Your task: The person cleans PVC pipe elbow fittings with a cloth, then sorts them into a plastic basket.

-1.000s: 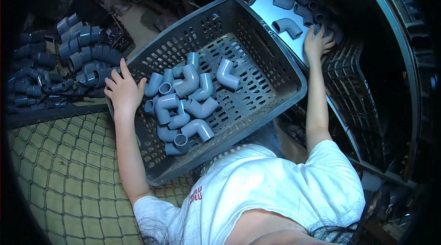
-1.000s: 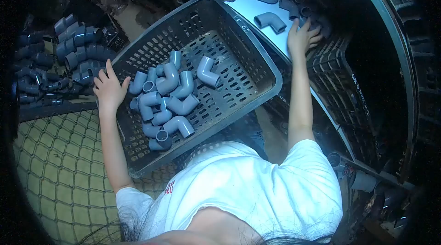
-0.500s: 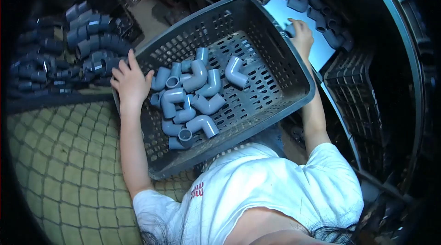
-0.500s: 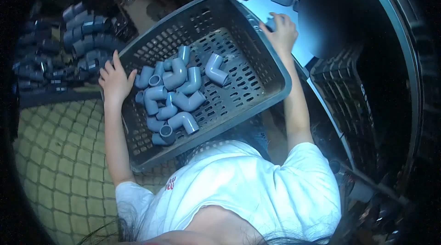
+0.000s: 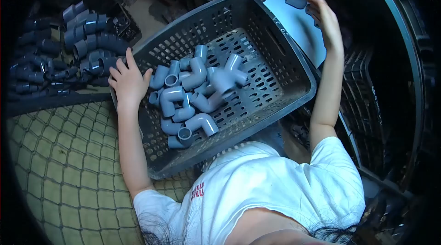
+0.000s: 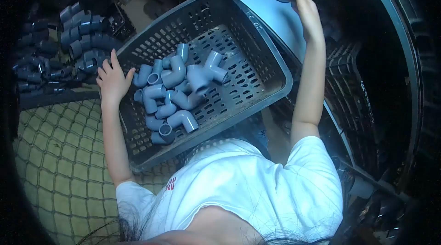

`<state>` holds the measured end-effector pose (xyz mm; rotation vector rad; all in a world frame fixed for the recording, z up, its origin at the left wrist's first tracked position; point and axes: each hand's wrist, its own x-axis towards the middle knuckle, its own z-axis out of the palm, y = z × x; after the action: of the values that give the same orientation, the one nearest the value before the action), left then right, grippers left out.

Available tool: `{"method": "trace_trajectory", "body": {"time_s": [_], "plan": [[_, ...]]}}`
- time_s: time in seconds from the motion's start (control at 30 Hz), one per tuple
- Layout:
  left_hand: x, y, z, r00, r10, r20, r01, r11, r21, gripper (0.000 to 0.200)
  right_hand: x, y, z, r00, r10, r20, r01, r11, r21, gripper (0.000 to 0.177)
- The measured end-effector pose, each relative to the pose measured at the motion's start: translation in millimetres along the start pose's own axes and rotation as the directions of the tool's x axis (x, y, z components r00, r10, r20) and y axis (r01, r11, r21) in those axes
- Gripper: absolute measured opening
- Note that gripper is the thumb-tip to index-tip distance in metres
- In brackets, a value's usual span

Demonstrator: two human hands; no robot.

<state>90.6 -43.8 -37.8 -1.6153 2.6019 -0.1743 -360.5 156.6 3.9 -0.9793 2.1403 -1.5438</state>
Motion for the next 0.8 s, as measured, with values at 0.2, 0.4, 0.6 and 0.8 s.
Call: {"method": "trace_trajectory", "body": {"time_s": [0.2,0.4,0.6,0.8], "plan": [[-2.7,1.9,-2.5,0.999,-0.029,0.026,0.029,1.000,0.002,0.089,37.8,88.0,-11.4,0.974,0.033,-0.226,-0.225,0.304,-0.926,0.066],[1.1,4.2,-3.4,0.999,-0.021,0.047,0.021,1.000,0.009,0.090,33.7,109.5,-1.2,0.940,-0.012,-0.341,-0.330,0.223,-0.917,0.067],[2.8,5.6,-2.3,0.999,-0.019,0.044,0.018,1.000,0.026,0.090,14.5,86.2,11.6,0.946,0.103,-0.308,-0.322,0.436,-0.840,0.055],[0.9,4.5,-5.0,0.999,-0.028,0.040,0.027,1.000,0.003,0.089,21.9,115.4,6.9,0.941,-0.022,-0.338,-0.292,0.452,-0.843,0.054]]}}
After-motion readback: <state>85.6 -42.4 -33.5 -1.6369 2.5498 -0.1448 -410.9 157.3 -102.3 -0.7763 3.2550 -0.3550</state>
